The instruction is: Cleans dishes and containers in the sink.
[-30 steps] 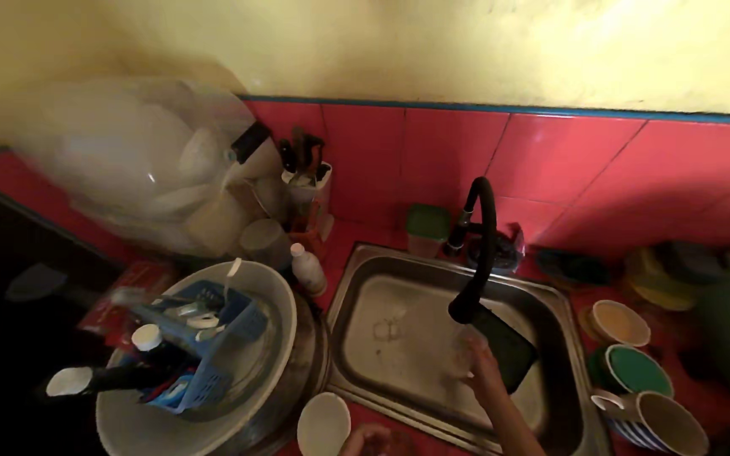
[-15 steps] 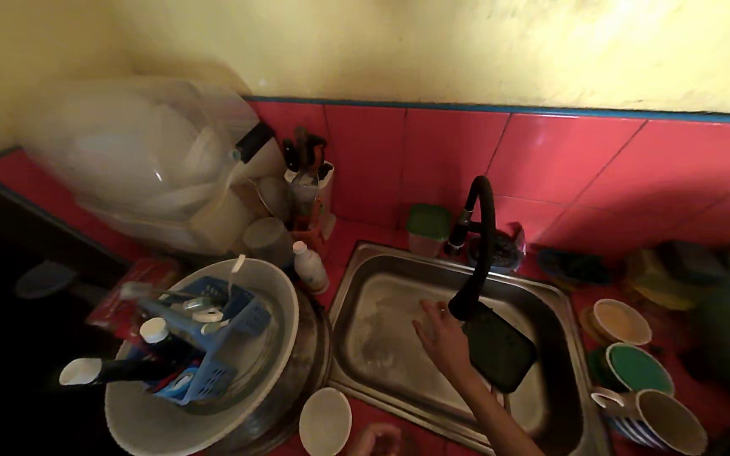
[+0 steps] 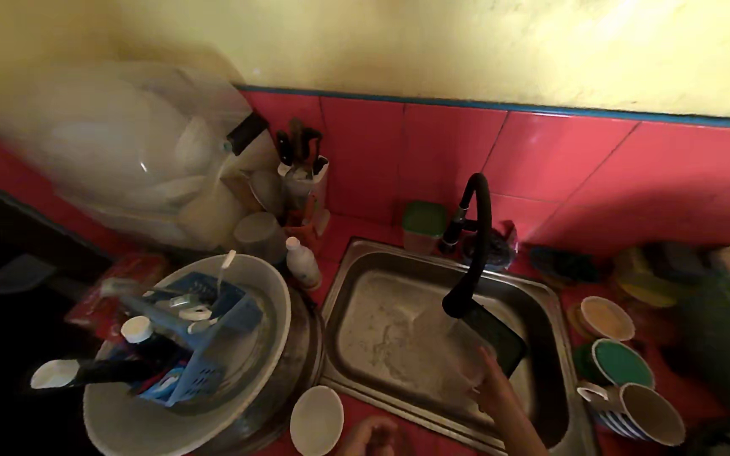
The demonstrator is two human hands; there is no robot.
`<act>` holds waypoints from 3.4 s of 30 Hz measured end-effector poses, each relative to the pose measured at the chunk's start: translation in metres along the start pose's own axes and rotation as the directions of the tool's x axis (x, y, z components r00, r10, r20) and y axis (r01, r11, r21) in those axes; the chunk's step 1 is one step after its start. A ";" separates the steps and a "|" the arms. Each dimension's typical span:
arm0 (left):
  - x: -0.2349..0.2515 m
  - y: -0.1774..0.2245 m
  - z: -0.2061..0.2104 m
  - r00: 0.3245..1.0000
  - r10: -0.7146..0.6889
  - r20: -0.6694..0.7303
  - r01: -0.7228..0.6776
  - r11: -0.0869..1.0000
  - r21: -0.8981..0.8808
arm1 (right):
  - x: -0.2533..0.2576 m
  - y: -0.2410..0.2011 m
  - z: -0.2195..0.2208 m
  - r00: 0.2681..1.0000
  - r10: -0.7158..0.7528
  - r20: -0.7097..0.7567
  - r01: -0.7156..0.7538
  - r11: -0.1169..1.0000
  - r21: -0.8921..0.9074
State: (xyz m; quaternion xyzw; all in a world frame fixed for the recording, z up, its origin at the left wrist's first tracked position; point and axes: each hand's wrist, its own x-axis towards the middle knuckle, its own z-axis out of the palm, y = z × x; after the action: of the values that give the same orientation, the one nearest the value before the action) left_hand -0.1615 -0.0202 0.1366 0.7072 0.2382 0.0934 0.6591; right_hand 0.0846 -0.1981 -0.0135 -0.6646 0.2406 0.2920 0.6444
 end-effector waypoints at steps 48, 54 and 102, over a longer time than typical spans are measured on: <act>0.266 -0.022 -0.049 0.735 0.428 -0.526 -0.061 0.814 0.578 | 0.051 0.006 0.046 0.986 -0.069 0.150 0.113 0.944 -0.309; 0.246 -0.024 -0.035 0.909 0.413 -0.059 -0.176 0.507 0.844 | 0.041 -0.003 0.040 0.987 -0.024 0.158 0.071 0.952 -0.296; 0.230 0.017 0.008 0.805 0.339 0.487 -0.475 -0.124 0.871 | 0.008 0.011 0.037 0.986 0.047 0.161 0.001 0.957 -0.289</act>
State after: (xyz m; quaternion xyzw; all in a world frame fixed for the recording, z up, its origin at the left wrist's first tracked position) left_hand 0.0459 0.0782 0.1108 0.9952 -0.0297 0.0671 -0.0653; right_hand 0.0802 -0.1615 -0.0268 -0.7219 0.1487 0.3856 0.5551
